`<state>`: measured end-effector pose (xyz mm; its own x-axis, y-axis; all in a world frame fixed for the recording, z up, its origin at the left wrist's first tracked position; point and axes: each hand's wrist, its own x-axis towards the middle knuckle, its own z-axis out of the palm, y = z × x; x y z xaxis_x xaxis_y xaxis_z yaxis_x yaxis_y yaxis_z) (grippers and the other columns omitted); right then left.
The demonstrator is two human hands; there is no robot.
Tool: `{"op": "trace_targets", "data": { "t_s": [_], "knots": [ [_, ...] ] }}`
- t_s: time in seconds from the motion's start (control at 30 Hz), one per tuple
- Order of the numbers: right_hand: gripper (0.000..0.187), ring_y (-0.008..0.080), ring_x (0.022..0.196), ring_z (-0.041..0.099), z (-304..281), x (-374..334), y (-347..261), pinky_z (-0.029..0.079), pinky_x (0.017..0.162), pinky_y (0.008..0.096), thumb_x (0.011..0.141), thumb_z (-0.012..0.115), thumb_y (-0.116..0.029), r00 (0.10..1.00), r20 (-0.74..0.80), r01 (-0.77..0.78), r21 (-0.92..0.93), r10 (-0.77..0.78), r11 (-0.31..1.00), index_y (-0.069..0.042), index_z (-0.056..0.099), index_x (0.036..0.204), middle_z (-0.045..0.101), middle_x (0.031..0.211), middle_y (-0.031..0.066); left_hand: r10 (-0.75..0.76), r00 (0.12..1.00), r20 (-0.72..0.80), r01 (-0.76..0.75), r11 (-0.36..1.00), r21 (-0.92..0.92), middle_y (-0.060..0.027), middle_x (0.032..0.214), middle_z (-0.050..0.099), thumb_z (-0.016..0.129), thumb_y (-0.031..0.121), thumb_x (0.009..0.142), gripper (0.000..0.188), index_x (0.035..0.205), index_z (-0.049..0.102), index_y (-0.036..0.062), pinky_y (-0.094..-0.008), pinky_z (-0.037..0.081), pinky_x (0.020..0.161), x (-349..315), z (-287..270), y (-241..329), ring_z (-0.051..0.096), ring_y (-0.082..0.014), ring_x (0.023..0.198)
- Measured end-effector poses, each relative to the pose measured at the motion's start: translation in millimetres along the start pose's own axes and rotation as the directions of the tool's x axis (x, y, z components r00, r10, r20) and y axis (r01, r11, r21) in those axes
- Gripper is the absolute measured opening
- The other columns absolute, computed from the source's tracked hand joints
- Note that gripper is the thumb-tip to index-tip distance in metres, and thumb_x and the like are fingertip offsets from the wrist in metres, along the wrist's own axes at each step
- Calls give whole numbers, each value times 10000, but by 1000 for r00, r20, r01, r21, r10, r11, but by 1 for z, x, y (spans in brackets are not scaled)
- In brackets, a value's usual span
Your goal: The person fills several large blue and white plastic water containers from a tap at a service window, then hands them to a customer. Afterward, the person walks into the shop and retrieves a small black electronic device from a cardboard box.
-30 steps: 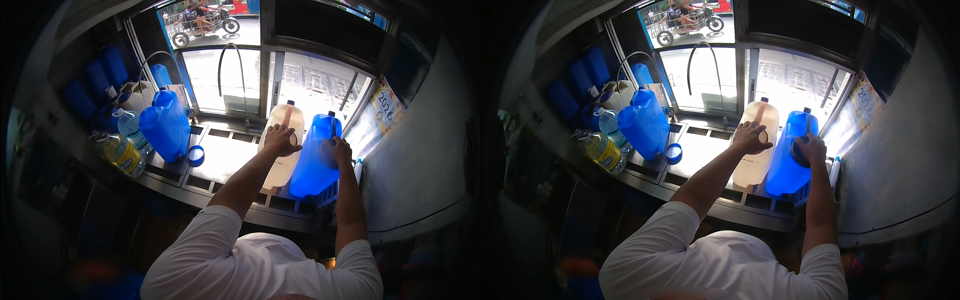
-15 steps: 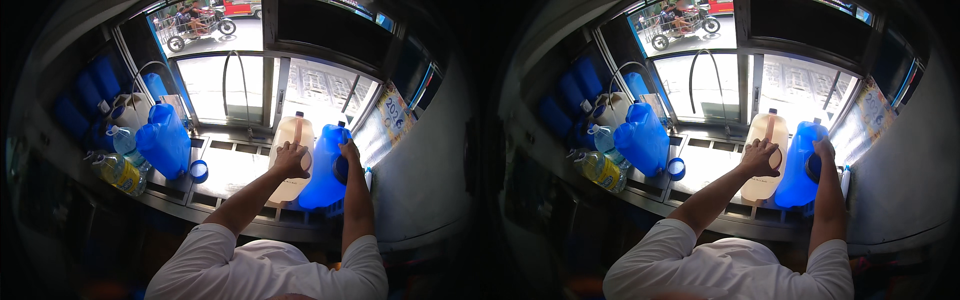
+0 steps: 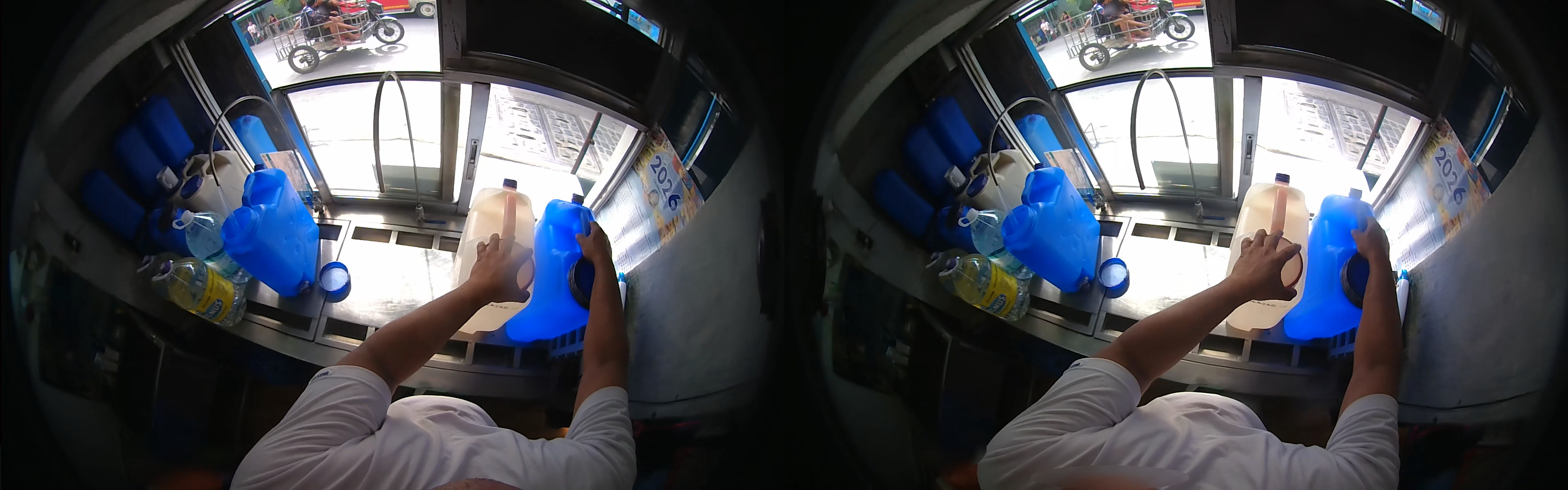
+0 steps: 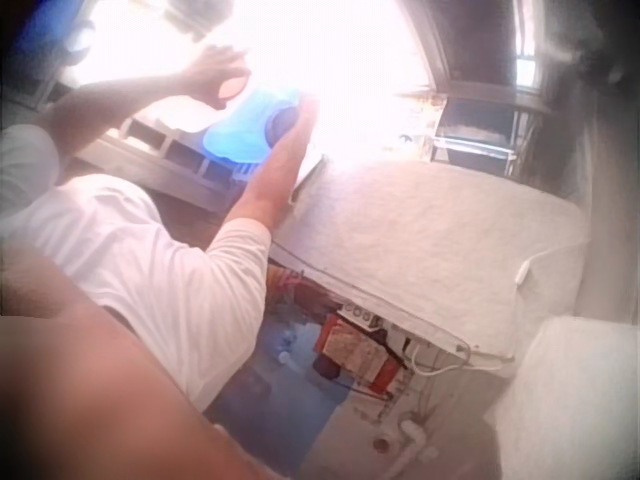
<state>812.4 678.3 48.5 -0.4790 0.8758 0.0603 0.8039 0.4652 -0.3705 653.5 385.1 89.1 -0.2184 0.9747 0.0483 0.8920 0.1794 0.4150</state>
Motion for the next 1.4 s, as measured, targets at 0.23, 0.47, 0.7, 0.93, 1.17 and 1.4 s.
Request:
{"op": "trace_targets", "data": {
  "t_s": [0.23, 0.47, 0.7, 0.93, 1.17, 1.4],
  "knots": [
    [640, 394, 1165, 606, 4, -5, -1, 476, 993, 459, 823, 688, -386, 998, -47, -46, 20, 47, 999, -30, 547, 1336, 630, 1245, 246, 0, 999, -38, 1, 1000, 18, -233, 1495, 373, 795, 568, 663, 902, 1430, 491, 204, -534, 292, 1132, -8, 1, 0, 333, -442, 1390],
    [584, 395, 1136, 609, 2, -13, -13, 491, 950, 479, 815, 735, -369, 988, -149, 19, -90, -32, 996, -38, 578, 1270, 639, 1202, 230, -1, 997, -74, 1, 1000, 5, -212, 1489, 393, 739, 631, 717, 850, 1405, 512, 188, -531, 279, 1145, -6, 2, 0, 347, -428, 1391],
    [472, 358, 1059, 616, -4, 66, -88, 493, 921, 465, 818, 724, -254, 719, -329, 590, -175, -612, 788, -58, 597, 1228, 649, 1118, 167, -47, 992, -115, 52, 998, 40, -195, 1494, 401, 676, 650, 791, 772, 1380, 534, 171, -514, 269, 1157, 3, 9, -2, 352, -412, 1396],
    [527, 395, 1080, 615, 58, 202, -210, 506, 919, 457, 884, 663, -192, 607, -114, 776, -127, -787, 617, -102, 501, 1377, 630, 1180, 206, 0, 933, -359, -50, 991, -128, -198, 1341, 515, 708, 533, 763, 623, 1173, 628, 71, -508, 322, 1107, 0, 27, -18, 448, -404, 1289],
    [651, 380, 1223, 564, 111, 310, -283, 500, 957, 480, 923, 624, -262, 640, -3, 712, -373, -768, 595, -247, 307, 1492, 453, 1487, 133, -34, 916, -399, -36, 985, -168, -178, 1256, 569, 719, 431, 717, 542, 1108, 672, 59, -475, 337, 1099, -4, 34, -21, 501, -334, 1223],
    [507, 363, 1161, 604, 123, 354, -279, 517, 908, 481, 896, 540, -224, 516, -64, 740, -468, -854, 483, -170, 437, 1389, 589, 1345, 132, -36, 912, -409, -54, 977, -206, -169, 1311, 548, 730, 417, 718, 535, 1125, 671, 75, -464, 319, 1121, -4, 39, -22, 478, -338, 1276]
  ]
}}
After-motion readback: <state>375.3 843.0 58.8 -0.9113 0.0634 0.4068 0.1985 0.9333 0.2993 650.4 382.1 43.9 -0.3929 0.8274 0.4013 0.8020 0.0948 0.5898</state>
